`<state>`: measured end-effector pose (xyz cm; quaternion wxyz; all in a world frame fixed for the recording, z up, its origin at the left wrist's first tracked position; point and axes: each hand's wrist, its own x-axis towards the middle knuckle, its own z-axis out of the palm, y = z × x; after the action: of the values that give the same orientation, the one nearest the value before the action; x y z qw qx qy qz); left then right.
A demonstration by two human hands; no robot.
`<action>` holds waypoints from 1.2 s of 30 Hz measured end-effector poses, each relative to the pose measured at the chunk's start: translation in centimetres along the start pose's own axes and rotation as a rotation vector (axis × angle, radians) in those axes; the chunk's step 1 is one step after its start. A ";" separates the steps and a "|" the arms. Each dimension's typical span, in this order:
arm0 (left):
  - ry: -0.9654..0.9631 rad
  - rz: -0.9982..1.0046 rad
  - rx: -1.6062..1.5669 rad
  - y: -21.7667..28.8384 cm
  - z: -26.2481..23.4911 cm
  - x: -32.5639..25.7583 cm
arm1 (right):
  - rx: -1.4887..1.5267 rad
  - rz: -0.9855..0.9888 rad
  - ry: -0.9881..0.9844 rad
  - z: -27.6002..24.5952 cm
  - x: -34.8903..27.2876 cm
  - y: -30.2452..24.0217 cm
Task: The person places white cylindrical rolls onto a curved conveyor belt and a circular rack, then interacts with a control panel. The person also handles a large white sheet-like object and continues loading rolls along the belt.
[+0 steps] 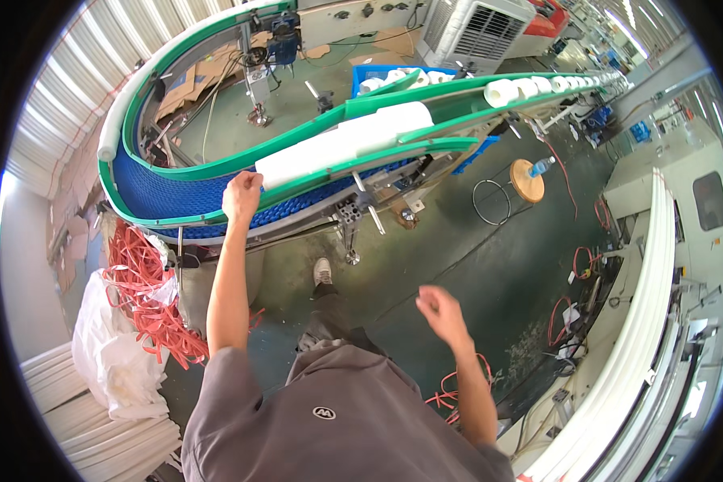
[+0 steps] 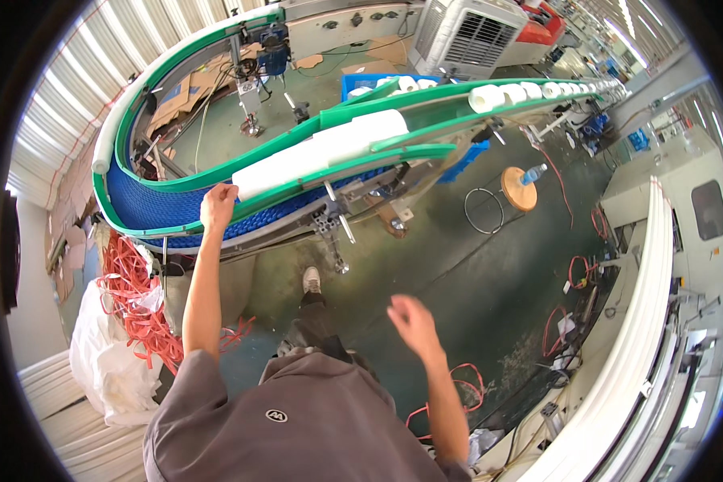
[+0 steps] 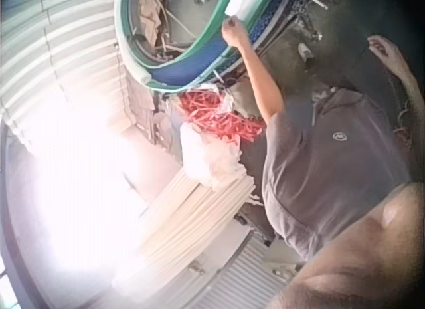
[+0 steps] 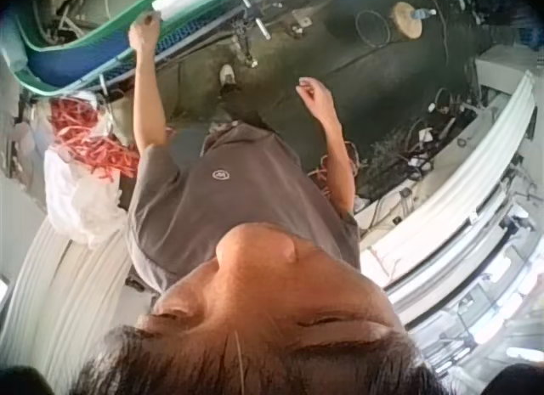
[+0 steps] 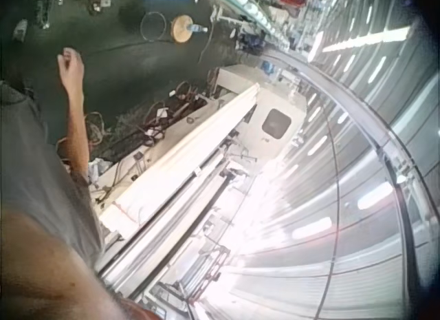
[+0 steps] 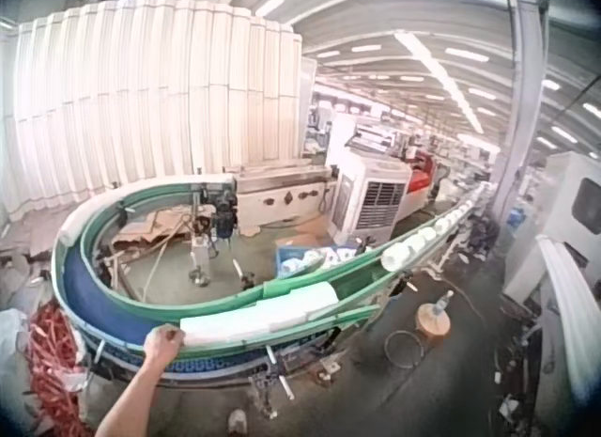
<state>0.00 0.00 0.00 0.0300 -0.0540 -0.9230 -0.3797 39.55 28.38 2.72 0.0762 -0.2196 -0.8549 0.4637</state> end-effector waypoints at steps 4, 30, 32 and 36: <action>-0.018 0.033 -0.033 0.4 -1.5 1.3 | -0.130 -0.265 0.026 2.3 14.0 -8.5; -0.267 -0.308 -0.351 1.9 -4.3 3.1 | -0.836 -0.585 -0.720 5.4 41.5 -16.0; -0.288 -0.320 -0.382 1.8 -4.0 3.2 | -0.888 -0.561 -0.757 5.9 41.1 -16.8; -0.286 -0.332 -0.359 1.6 -4.3 3.5 | -0.670 -0.595 -0.803 10.0 39.6 -19.4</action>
<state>-3.22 -1.66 4.48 -0.1734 0.0404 -0.8320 -0.5254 -5.03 29.30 10.24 -0.1997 0.2094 -0.9412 0.1745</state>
